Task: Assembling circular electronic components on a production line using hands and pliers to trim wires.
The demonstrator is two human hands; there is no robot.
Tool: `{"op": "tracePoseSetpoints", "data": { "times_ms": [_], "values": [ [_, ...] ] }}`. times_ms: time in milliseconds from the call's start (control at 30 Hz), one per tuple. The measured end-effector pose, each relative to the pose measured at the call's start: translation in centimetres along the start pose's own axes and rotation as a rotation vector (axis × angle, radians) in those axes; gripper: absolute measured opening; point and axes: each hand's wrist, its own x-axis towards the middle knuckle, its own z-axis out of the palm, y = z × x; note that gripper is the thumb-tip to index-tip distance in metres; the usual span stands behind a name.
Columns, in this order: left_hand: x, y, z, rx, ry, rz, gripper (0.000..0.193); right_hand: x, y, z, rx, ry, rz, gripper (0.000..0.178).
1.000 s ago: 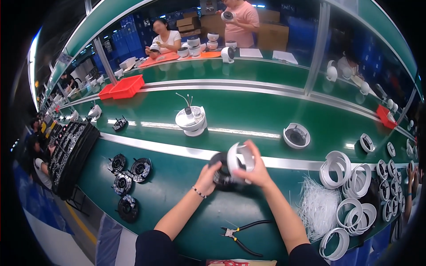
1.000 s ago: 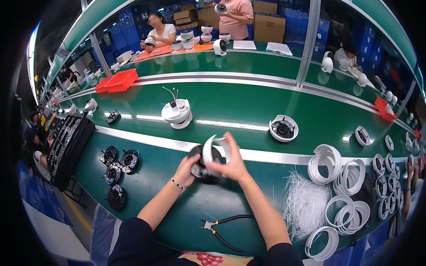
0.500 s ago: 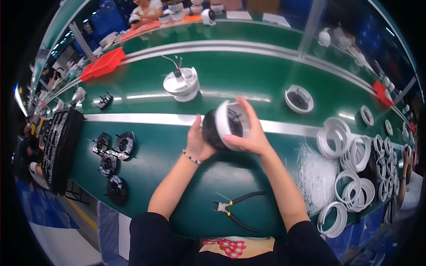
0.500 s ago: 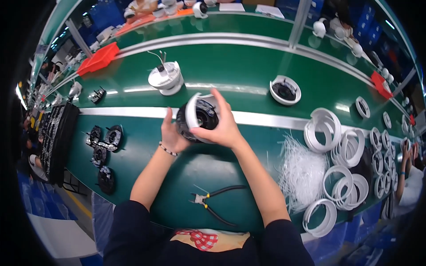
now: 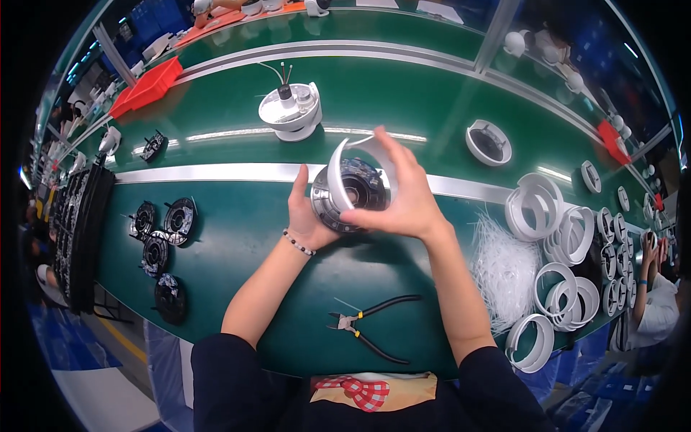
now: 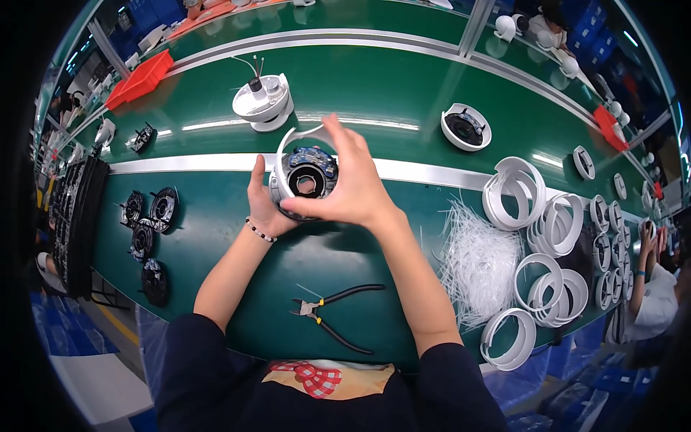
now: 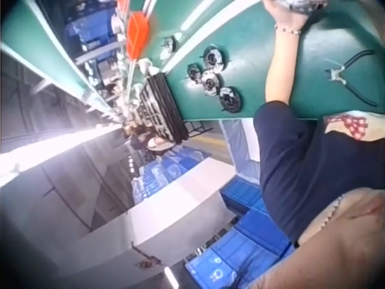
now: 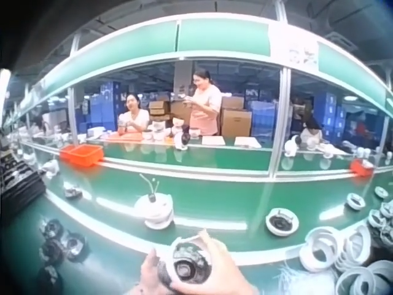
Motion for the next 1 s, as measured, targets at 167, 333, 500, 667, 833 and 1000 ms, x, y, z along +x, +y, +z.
{"op": "tracePoseSetpoints", "data": {
  "times_ms": [167, 333, 500, 667, 833, 1000],
  "values": [
    [0.7, -0.5, -0.1, 0.045, 0.022, 0.002, 0.057, -0.2, -0.9, 0.0, -0.080, -0.176, 0.048, 0.101],
    [0.5, -1.0, 1.1, 0.081, -0.018, 0.043, 0.059, -0.2, -0.4, 0.5, -0.125, -0.176, -0.026, 0.103],
    [0.5, -0.6, 0.2, 0.063, -0.112, 0.046, 0.062, -0.5, -0.9, 0.7, -0.205, -0.151, -0.063, 0.104],
    [0.5, -0.2, 0.3, 0.209, 0.004, 0.048, 0.068, -0.2, -1.1, -0.2, -0.082, -0.121, -0.063, 0.100],
    [0.1, 0.2, 1.5, 0.251, -0.030, -0.104, 0.083, -0.1, 0.1, -1.5, 0.069, -0.102, 0.053, 0.095],
    [0.3, -0.2, 1.6, 0.234, 0.073, 0.027, 0.062, -0.2, -0.6, -0.2, 0.026, -0.185, 0.012, 0.100]
  ]
}}
